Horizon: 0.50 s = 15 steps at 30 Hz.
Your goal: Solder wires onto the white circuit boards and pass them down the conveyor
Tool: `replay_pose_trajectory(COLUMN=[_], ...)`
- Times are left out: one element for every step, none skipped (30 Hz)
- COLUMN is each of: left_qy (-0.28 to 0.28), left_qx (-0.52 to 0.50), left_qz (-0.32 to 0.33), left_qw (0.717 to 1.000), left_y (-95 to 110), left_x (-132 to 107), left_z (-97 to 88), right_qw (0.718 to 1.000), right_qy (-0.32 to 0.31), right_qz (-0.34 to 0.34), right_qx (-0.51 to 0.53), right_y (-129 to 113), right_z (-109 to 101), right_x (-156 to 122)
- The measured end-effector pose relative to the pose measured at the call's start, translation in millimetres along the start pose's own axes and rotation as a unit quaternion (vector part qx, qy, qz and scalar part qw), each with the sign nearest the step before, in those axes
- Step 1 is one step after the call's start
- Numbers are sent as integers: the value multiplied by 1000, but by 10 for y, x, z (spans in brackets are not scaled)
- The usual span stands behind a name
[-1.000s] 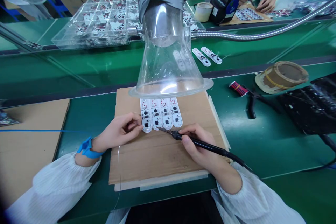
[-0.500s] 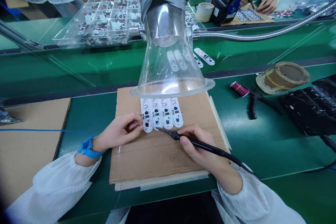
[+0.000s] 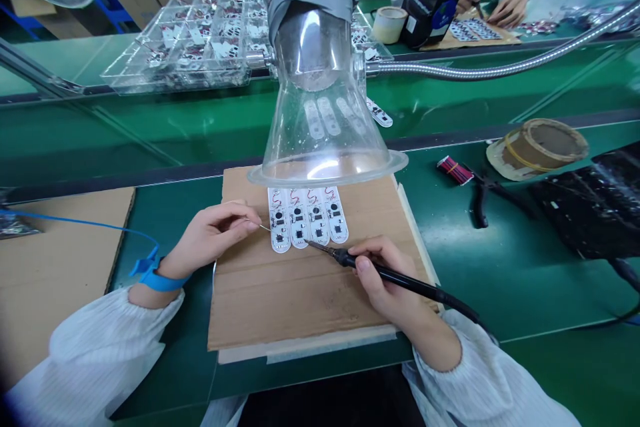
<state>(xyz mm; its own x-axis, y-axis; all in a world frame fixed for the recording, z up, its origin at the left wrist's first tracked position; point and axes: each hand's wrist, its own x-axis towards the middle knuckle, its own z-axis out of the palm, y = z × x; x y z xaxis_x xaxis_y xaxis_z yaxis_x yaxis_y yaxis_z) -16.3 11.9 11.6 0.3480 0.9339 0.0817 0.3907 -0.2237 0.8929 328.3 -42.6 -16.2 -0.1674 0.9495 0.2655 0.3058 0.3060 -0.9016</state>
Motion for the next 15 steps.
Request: replay_pose_trajectory(left_qy=[-4,-7,-12,-19,-25,-32,-39,-46,-51,-54,-55,-54,-53,-51,-50], left_qx=[-7,-15,-23,-28,-28,-25,-19,-14,-9,-6,-3,0,3,5,7], left_qz=[-4,-10,-14,-15,-13,-8,-1,4,8,11,13,17,20,21,23], left_qw=[1000,1000,1000,999,999,999,999,999,999,998,998,998,998,998,998], left_y=[-17,-36,-57,-78,-97,-113,-127,-138,-147,-154,-159,-162,-162,-161,-157], left_x=[-1,-7,-16,-27,-38,-47,-54,-59,-62,-63,-62,-61,-60,-59,-57], left_z=[-24,-40,-47,-47,-40,-31,-22,-14,-8,-4,-3,-4,-6,-8,-10], right_qw=[1000,999,999,998,998,998,998,998,998,998,998,998,997,997,997], right_qy=[12,22,26,23,16,5,-6,-15,-20,-22,-23,-24,-26,-29,-34], right_qz=[2,6,12,19,25,30,31,31,31,31,32,32,33,35,38], right_qx=[15,29,42,50,53,52,49,48,48,51,55,58,58,57,54], right_y=[-21,-40,-56,-66,-69,-65,-55,-40,-24,-8,5,15,20,23,23], right_z=[18,43,73,107,141,173,201,222,235,242,244,242,238,233,229], right_x=[-5,-12,-22,-32,-43,-54,-63,-70,-75,-77,-78,-77,-75,-73,-69])
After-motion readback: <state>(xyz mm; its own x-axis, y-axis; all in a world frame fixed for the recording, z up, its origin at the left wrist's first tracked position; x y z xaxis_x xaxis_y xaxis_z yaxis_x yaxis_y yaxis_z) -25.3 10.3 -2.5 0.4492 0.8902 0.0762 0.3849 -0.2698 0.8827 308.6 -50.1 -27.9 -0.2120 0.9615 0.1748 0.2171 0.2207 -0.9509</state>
